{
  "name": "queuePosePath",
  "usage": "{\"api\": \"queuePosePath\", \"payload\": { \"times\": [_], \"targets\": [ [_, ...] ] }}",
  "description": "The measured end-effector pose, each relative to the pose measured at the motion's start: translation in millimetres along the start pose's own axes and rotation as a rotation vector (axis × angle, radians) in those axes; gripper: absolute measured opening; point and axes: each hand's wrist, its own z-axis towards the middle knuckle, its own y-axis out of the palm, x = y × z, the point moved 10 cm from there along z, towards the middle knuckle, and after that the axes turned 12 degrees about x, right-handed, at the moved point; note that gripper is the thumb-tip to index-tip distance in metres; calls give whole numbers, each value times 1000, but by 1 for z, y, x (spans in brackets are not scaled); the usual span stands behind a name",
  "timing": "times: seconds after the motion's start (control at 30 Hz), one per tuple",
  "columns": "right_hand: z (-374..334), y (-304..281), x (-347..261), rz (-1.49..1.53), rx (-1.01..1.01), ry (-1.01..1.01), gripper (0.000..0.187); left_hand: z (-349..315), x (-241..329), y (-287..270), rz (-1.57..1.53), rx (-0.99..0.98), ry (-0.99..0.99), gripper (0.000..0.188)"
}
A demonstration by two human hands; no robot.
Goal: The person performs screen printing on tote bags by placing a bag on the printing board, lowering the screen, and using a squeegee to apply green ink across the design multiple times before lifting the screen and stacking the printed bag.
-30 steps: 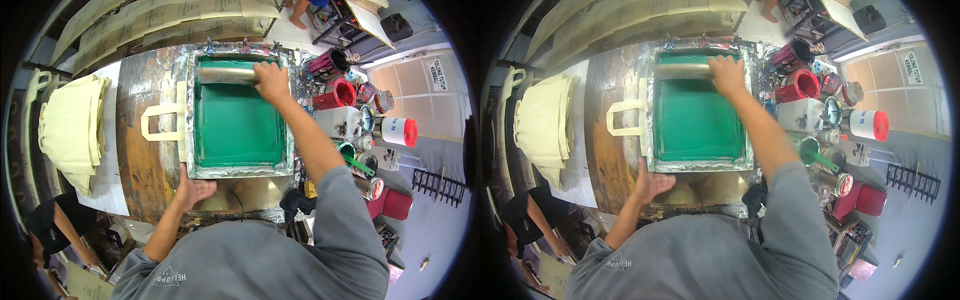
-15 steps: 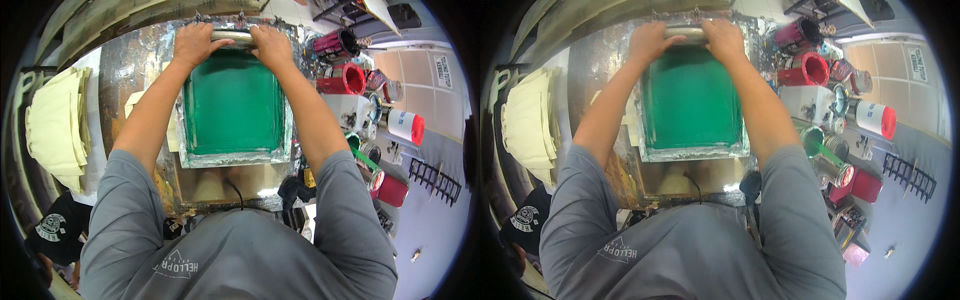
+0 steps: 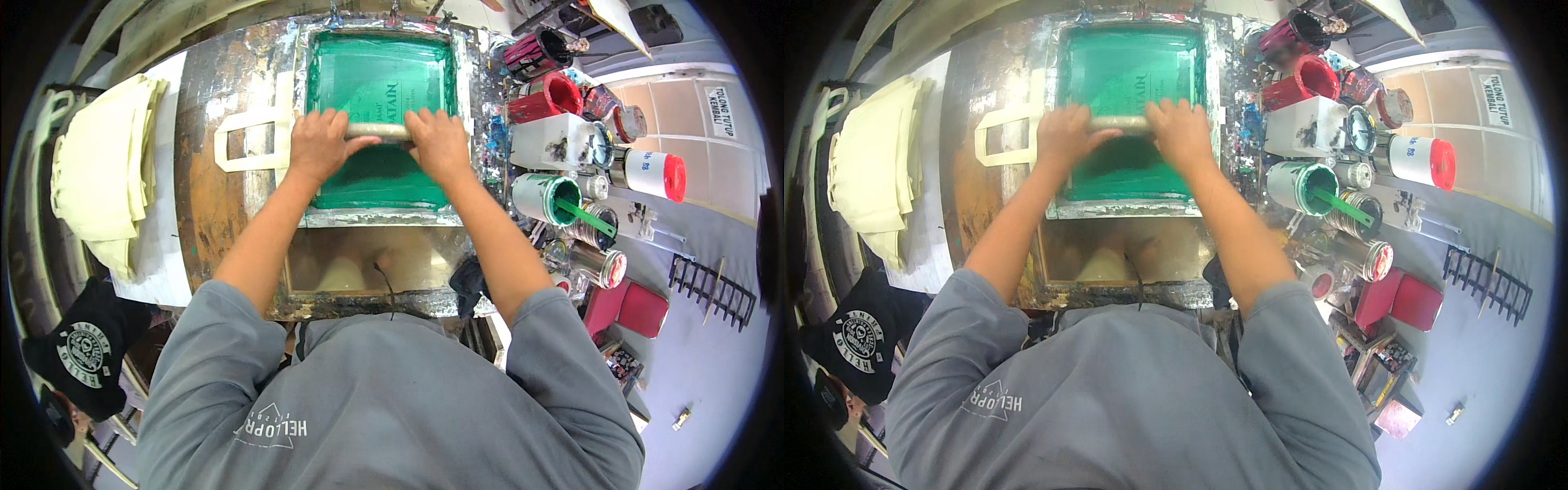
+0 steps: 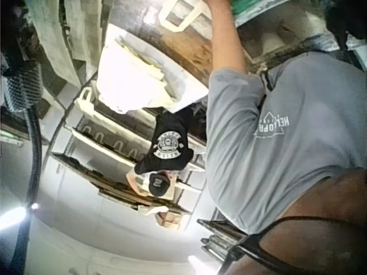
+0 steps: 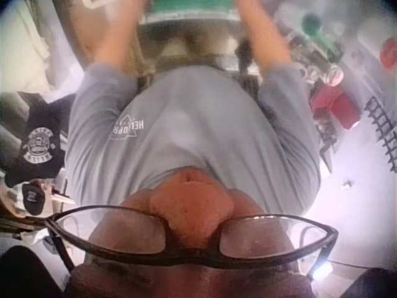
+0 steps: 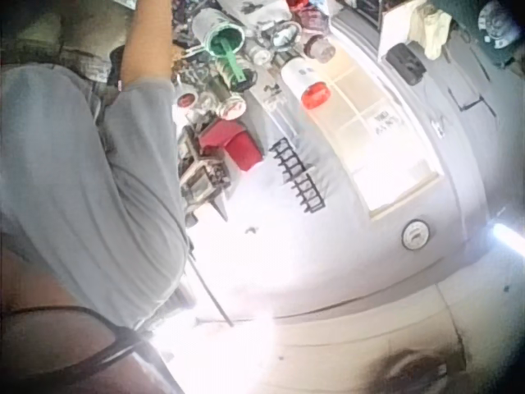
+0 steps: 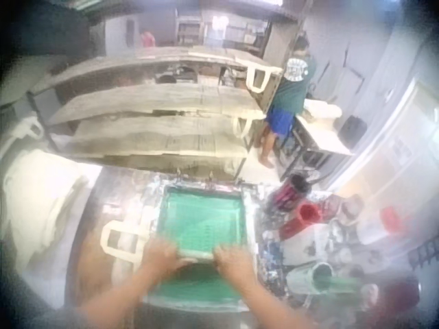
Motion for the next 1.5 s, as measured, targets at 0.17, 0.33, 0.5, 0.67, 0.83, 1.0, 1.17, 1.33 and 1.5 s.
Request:
{"api": "queuePosePath", "payload": {
  "times": [0.17, 0.33, 0.5, 0.67, 0.83, 1.0, 1.17, 1.33, 1.5],
  "targets": [
    [-65, -24, -33, 64, 43, 12, 51, -46, 34, -40, -13, -96, -22, 63],
    [-76, -26, -40, 132, -8, 33, 50, -48, 48, -63, -33, -199, -51, 60],
    [-109, -33, -58, 49, 26, 2, 51, -73, 54, -77, -97, -286, -94, 52],
    [-144, -48, -76, 56, 113, -33, 55, -134, 54, -89, -316, -305, -120, 77],
    [-143, -45, -77, 64, 108, 126, 49, -171, -21, -86, -118, -249, -406, 113],
    [-139, -40, -73, 149, 56, 203, 49, -192, -53, -60, -143, -325, -417, 99],
    [-124, -76, -69, 172, 93, 217, 52, -187, -55, -81, -203, -159, -417, 91],
    [-98, -129, -68, 161, 120, 196, 59, -165, -50, -104, -374, -185, -498, 74],
    [-74, -169, -65, 140, 191, 125, 56, -123, -43, -138, -613, -18, -717, 80]
  ]
}}
